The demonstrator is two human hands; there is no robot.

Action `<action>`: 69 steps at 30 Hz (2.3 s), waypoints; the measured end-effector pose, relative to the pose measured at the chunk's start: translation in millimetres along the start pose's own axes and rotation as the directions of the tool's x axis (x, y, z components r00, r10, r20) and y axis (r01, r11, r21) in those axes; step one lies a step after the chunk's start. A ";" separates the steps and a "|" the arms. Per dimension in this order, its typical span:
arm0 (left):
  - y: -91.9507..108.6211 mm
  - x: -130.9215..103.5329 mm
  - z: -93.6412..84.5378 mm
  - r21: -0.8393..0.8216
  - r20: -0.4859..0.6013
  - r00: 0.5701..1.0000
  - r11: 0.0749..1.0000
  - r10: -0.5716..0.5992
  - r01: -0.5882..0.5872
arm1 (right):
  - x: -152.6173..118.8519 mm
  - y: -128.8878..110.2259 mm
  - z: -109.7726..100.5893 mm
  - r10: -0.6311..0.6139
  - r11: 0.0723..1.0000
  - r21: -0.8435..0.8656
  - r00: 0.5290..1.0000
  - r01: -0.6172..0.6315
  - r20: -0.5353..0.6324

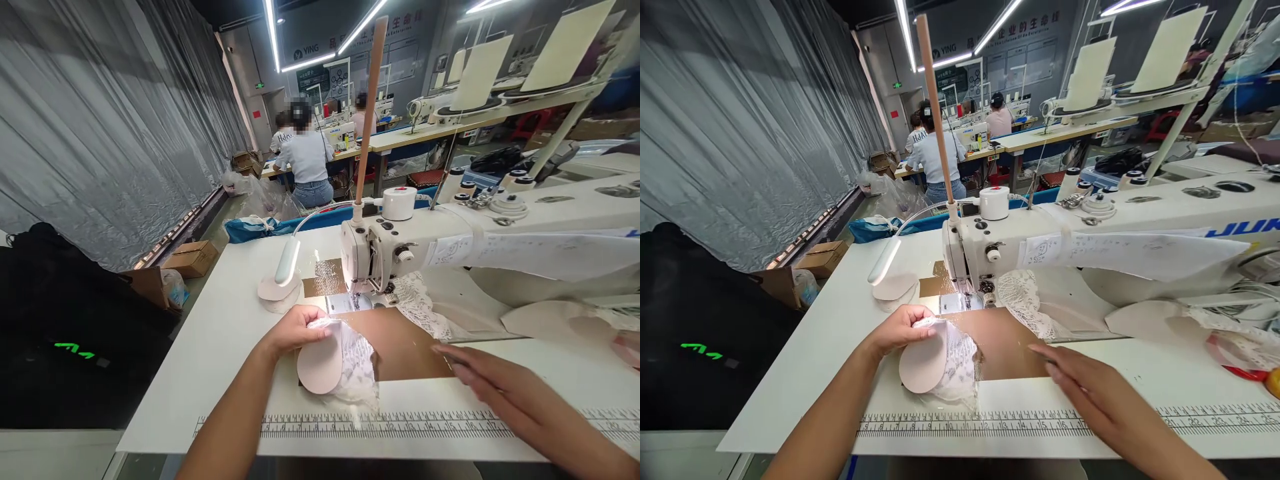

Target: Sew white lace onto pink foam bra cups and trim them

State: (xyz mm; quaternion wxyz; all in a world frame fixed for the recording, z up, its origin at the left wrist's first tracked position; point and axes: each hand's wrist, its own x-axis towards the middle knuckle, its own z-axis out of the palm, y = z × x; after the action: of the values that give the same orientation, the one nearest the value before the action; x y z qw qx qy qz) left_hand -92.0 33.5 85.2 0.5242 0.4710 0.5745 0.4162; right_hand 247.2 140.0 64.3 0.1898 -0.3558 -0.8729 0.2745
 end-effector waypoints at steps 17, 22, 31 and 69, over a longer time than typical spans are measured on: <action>0.4 -5.1 20.1 -0.005 -0.044 0.997 0.998 0.058 -0.058 | 92.5 -94.4 46.5 -0.083 0.963 0.270 0.945 -0.005 0.316; 1.2 -5.2 21.3 0.014 -0.031 0.992 0.993 0.119 -0.119 | 86.5 -82.9 56.6 -0.122 0.958 0.281 0.959 0.047 0.256; 7.5 -8.8 23.6 0.171 0.012 0.937 0.923 0.348 -0.345 | 77.3 -67.7 68.8 -0.537 0.811 0.236 0.841 0.536 -0.065; 1.4 -3.7 31.8 0.001 0.014 0.996 0.997 -0.083 0.083 | 90.2 -81.4 47.9 -0.161 0.920 0.391 0.908 -0.003 0.388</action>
State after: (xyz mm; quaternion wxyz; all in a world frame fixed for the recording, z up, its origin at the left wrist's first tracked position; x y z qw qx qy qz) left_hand -60.2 29.7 84.0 0.5451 0.4498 0.5899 0.3906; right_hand 119.0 140.4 89.3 0.0782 -0.2096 -0.8365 0.5002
